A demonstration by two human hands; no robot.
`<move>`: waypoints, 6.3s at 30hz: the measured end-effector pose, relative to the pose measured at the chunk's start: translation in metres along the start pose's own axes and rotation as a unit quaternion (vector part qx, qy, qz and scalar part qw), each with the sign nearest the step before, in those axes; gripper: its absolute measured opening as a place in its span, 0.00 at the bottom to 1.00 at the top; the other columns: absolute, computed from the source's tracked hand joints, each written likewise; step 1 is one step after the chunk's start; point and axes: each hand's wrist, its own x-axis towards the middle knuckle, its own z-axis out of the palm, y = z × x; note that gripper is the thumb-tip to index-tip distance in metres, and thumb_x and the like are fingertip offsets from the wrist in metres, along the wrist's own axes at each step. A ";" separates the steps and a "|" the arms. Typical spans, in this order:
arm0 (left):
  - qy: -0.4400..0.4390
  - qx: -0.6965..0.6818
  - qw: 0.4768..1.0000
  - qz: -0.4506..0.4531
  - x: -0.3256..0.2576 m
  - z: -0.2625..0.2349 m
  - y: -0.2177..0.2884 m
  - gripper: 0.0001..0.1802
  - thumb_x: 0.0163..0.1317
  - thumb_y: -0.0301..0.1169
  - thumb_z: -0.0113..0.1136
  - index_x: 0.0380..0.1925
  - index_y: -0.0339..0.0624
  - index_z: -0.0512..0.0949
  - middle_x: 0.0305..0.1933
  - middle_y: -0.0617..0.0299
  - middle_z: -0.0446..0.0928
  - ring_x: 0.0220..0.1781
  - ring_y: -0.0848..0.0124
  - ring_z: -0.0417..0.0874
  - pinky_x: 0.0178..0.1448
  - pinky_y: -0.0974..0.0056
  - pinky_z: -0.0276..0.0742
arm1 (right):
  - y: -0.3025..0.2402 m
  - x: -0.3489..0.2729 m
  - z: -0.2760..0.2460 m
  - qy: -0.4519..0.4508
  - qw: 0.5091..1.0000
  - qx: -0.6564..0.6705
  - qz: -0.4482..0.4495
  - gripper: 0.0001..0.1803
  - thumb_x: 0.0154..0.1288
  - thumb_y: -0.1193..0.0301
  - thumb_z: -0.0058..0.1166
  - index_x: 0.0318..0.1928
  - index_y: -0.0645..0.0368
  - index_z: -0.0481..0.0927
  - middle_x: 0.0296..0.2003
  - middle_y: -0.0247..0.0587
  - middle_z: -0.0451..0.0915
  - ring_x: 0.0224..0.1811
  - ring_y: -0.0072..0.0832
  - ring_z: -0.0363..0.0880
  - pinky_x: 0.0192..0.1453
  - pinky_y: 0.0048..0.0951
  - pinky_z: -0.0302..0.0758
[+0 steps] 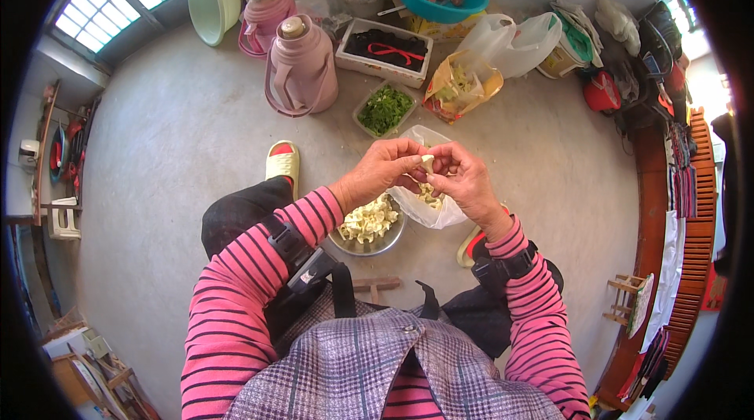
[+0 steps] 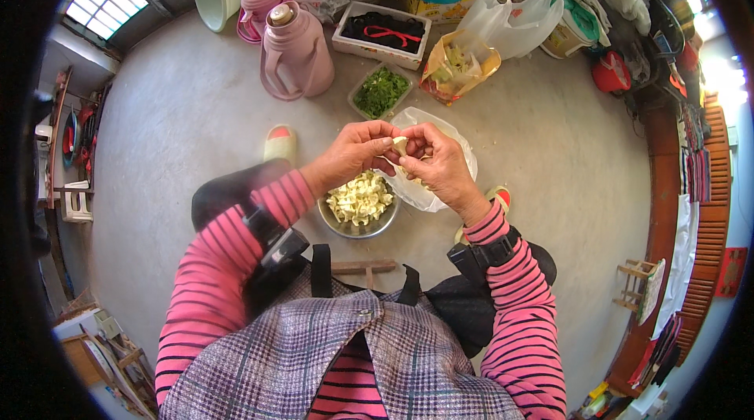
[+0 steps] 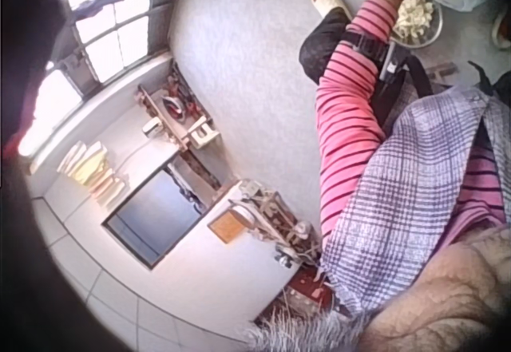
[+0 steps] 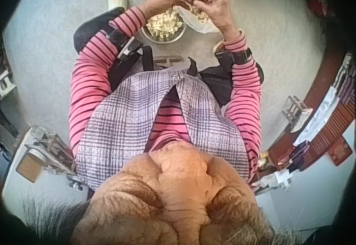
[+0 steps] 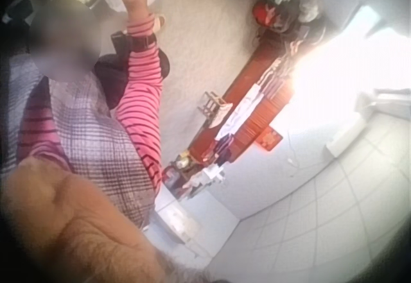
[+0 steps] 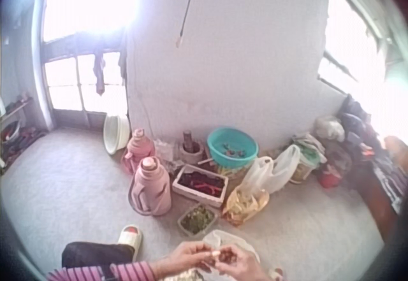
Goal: The person sits on a low stool and peels small white vegetable pieces by hand, placing the peeled pieces into a metal bowl and the peels into a plastic bag. The person continues this repetitive peeling process throughout the clip.
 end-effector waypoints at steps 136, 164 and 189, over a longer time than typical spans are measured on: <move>0.064 0.656 0.751 -0.036 -0.011 -0.015 -0.028 0.17 0.58 0.33 0.59 0.42 0.32 0.71 0.45 0.38 0.76 0.48 0.44 0.80 0.52 0.47 0.76 | 0.122 0.041 -0.074 0.029 0.976 0.030 0.215 0.14 0.68 0.72 0.47 0.45 0.69 0.82 0.39 0.45 0.84 0.42 0.31 0.85 0.49 0.29 0.84; 0.138 0.465 0.872 0.067 -0.003 0.010 0.001 0.12 0.54 0.35 0.61 0.31 0.37 0.81 0.28 0.43 0.79 0.32 0.47 0.82 0.40 0.51 0.77 | -0.013 -0.008 -0.003 0.049 0.988 -0.147 -0.022 0.14 0.68 0.75 0.55 0.53 0.62 0.76 0.36 0.32 0.78 0.36 0.17 0.77 0.40 0.20 0.77; 0.031 0.130 0.991 0.001 -0.001 0.008 0.000 0.23 0.71 0.47 0.51 0.35 0.34 0.78 0.31 0.60 0.80 0.29 0.76 0.81 0.31 0.70 0.80 | -0.003 -0.008 -0.010 0.088 0.995 0.014 0.046 0.09 0.69 0.71 0.56 0.41 0.66 0.79 0.29 0.34 0.80 0.27 0.16 0.79 0.31 0.21 0.83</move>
